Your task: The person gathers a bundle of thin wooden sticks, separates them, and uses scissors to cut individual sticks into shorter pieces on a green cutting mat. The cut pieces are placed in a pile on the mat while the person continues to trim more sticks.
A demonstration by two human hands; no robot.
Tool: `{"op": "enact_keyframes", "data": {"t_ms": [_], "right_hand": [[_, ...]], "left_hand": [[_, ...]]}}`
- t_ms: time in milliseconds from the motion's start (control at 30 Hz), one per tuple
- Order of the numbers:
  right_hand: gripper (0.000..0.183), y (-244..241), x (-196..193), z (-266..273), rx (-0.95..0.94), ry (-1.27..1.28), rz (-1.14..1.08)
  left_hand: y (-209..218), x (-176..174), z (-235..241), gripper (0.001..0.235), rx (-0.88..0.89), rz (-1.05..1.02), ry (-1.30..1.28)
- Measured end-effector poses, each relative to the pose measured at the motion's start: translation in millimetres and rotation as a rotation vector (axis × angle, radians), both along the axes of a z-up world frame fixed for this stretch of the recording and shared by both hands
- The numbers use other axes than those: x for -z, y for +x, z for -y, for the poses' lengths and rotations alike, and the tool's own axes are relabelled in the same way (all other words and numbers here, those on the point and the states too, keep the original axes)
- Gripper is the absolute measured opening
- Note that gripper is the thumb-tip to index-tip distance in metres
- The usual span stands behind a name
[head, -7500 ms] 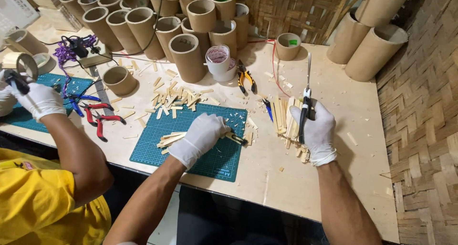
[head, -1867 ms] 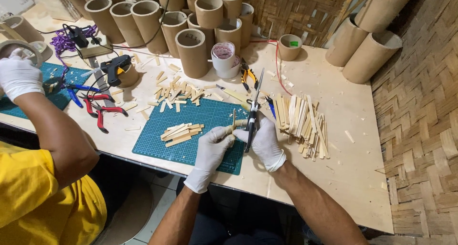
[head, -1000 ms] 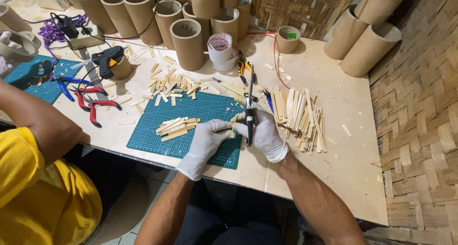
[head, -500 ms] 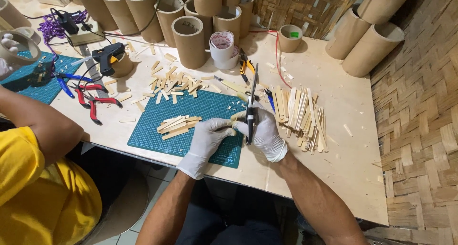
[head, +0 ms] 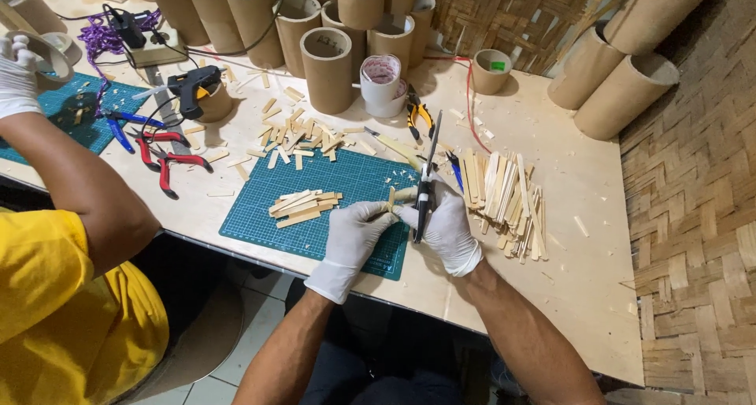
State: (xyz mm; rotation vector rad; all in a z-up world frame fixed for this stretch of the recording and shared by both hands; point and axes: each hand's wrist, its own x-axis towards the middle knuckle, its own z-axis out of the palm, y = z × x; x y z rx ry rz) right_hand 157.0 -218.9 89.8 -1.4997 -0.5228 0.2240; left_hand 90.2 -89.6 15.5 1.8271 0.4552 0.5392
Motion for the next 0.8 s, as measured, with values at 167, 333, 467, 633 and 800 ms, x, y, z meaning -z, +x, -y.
{"op": "enact_keyframes", "data": {"t_ms": [167,333,467,633,800], "right_hand": [[0.039,3.0,2.4,4.1,0.026,-0.103,0.035],[0.065,5.6,23.0,3.8,0.033,-0.109,0.232],[0.078,18.7,47.4,3.7,0.023,-0.104,0.281],[0.072,10.1,25.4,4.8,0.038,-0.127,0.231],[0.069,22.4,24.8,8.2,-0.021,-0.006,-0.023]], "left_hand": [[-0.5,-0.3,8.5,0.012,-0.093,-0.025,0.053],[3.4,8.9,13.1,0.016,-0.15,-0.076,0.141],[4.3,15.2,16.3,0.018,-0.178,-0.094,0.204],[0.6,9.7,19.0,0.017,-0.131,-0.085,0.31],[-7.6,-10.3,1.3,0.033,0.07,-0.03,0.221]]}}
